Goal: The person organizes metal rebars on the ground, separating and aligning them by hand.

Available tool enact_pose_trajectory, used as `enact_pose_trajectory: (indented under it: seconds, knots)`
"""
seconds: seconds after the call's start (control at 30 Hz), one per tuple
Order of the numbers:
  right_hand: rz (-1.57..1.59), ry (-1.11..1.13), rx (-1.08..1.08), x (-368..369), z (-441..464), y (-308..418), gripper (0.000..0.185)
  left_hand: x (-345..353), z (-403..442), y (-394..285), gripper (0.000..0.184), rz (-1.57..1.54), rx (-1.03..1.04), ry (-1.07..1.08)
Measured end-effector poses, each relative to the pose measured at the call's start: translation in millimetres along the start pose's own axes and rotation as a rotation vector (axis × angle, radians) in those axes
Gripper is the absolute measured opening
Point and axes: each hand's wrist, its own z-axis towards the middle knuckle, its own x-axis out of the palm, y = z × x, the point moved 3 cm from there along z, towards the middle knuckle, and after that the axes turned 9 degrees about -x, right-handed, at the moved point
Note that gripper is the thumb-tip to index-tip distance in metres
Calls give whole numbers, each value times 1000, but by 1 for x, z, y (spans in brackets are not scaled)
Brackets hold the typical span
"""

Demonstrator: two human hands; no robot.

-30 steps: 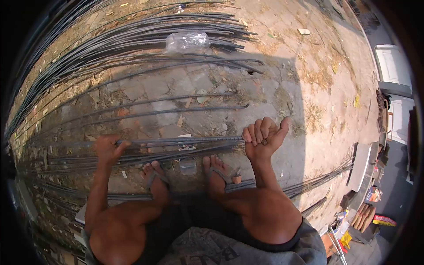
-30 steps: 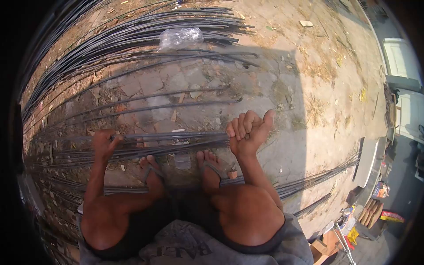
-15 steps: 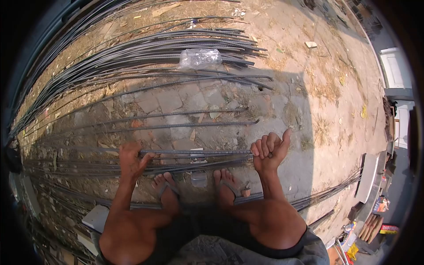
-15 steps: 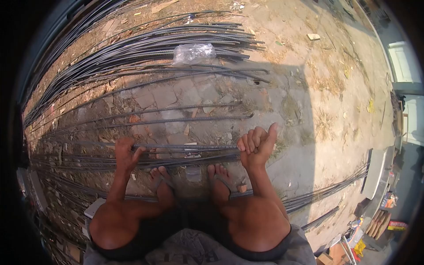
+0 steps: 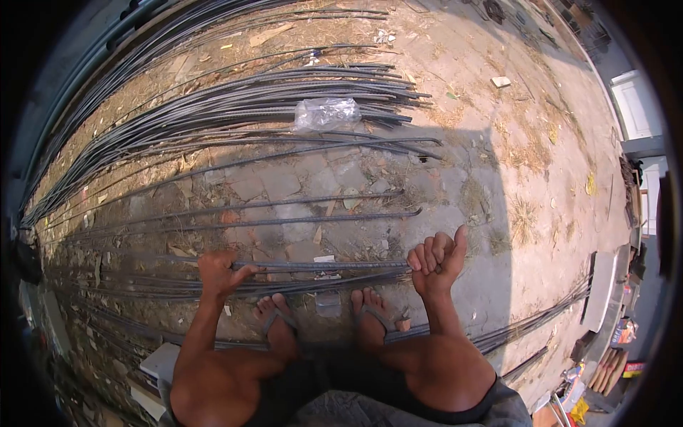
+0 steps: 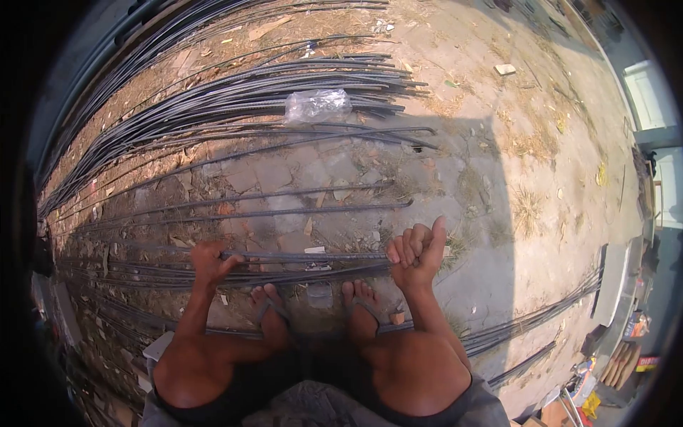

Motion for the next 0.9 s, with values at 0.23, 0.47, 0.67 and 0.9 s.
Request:
enact_pose_trajectory:
  seconds: [0.23,0.47,0.67,0.9]
  knots:
    - [10,-1,8,-5,-3,-4,67,-5,-1,-5,56,-19,73,-28]
    - [30,43,14,-3,-3,0,65,-9,-1,-6,55,1,-26,2]
    - [-5,72,35,-2,-5,1,67,-15,-3,-11,54,2,14,4]
    - [-20,81,55,0,-4,4,67,-11,-3,-4,52,40,-10,43]
